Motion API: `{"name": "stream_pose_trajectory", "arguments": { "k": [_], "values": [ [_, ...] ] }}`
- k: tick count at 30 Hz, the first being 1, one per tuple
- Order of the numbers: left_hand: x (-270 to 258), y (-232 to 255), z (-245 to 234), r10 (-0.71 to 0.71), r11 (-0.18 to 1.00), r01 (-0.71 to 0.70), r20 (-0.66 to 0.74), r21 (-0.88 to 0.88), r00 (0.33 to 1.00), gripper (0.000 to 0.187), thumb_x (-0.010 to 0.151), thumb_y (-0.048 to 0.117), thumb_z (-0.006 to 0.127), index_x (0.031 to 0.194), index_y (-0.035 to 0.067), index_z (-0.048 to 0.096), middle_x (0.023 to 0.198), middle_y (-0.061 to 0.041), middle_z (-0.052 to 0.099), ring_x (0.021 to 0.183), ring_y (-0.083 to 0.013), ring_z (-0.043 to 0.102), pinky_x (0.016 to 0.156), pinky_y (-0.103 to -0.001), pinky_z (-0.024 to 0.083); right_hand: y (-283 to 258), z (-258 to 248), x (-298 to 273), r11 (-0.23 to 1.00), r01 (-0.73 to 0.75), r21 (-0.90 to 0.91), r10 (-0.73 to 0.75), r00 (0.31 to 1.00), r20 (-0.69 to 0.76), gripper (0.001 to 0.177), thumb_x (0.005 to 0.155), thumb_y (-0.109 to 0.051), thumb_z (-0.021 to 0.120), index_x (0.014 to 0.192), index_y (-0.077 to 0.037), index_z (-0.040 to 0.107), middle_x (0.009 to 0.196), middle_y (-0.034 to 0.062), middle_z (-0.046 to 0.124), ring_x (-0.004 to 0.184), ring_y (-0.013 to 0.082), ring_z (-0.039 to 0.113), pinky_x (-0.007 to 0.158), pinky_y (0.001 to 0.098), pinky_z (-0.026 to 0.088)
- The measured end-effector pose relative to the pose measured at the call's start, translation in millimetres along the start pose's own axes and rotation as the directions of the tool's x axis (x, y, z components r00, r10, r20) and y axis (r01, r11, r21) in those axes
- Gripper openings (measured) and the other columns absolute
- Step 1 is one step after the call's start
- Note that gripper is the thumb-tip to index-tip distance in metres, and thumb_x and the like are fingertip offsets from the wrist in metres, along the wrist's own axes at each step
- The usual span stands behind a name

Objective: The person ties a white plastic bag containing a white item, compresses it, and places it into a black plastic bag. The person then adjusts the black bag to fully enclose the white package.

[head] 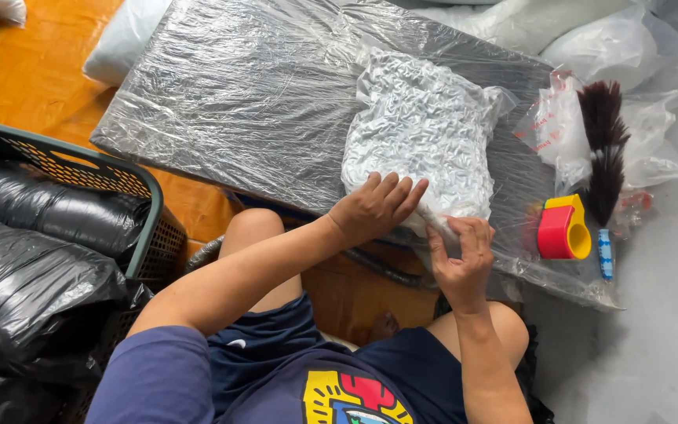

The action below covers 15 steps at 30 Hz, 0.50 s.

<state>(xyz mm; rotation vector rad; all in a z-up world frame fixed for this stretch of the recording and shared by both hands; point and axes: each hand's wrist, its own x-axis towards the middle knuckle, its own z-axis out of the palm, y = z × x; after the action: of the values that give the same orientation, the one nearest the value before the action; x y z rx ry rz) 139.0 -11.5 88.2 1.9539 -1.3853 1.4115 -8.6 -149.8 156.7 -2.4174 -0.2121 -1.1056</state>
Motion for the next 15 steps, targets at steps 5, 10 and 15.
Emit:
{"name": "stream_pose_trajectory", "arguments": {
  "k": [5,10,15],
  "values": [
    [7,-6,5,0.056,0.991,-0.047,0.071,-0.126,0.996,0.05,0.096,0.003,0.043,0.145,-0.006,0.048,0.097,-0.019,0.058,0.076,-0.0338,0.058,0.063,-0.043,0.046,0,5,-10,0.98,0.061,-0.19,-0.081,0.992,-0.096,0.055,0.09,-0.011,0.083,0.134,0.009,0.057,0.126,0.0222,0.054,0.116,0.0435,0.055,0.105,0.0566,0.042],
    [16,-13,10,0.104,0.977,-0.064,0.194,-0.203,0.976,0.053,0.095,0.007,0.051,0.145,-0.008,0.045,0.097,-0.017,0.06,0.08,-0.0311,0.059,0.066,-0.04,0.047,24,19,-35,0.779,0.363,-0.511,-0.384,0.921,0.068,0.062,0.087,-0.027,0.082,0.141,-0.006,0.06,0.142,0.0204,0.056,0.13,0.0416,0.056,0.117,0.0665,0.027],
    [26,-27,18,0.136,0.966,-0.063,0.283,-0.252,0.949,0.055,0.093,0.007,0.056,0.145,-0.006,0.046,0.096,-0.015,0.063,0.082,-0.0302,0.063,0.067,-0.038,0.05,43,21,-13,0.604,0.451,-0.657,-0.436,0.877,0.201,0.053,0.098,-0.028,0.068,0.146,-0.009,0.059,0.157,0.0118,0.052,0.14,0.0342,0.053,0.118,0.056,0.034]
  ]
}}
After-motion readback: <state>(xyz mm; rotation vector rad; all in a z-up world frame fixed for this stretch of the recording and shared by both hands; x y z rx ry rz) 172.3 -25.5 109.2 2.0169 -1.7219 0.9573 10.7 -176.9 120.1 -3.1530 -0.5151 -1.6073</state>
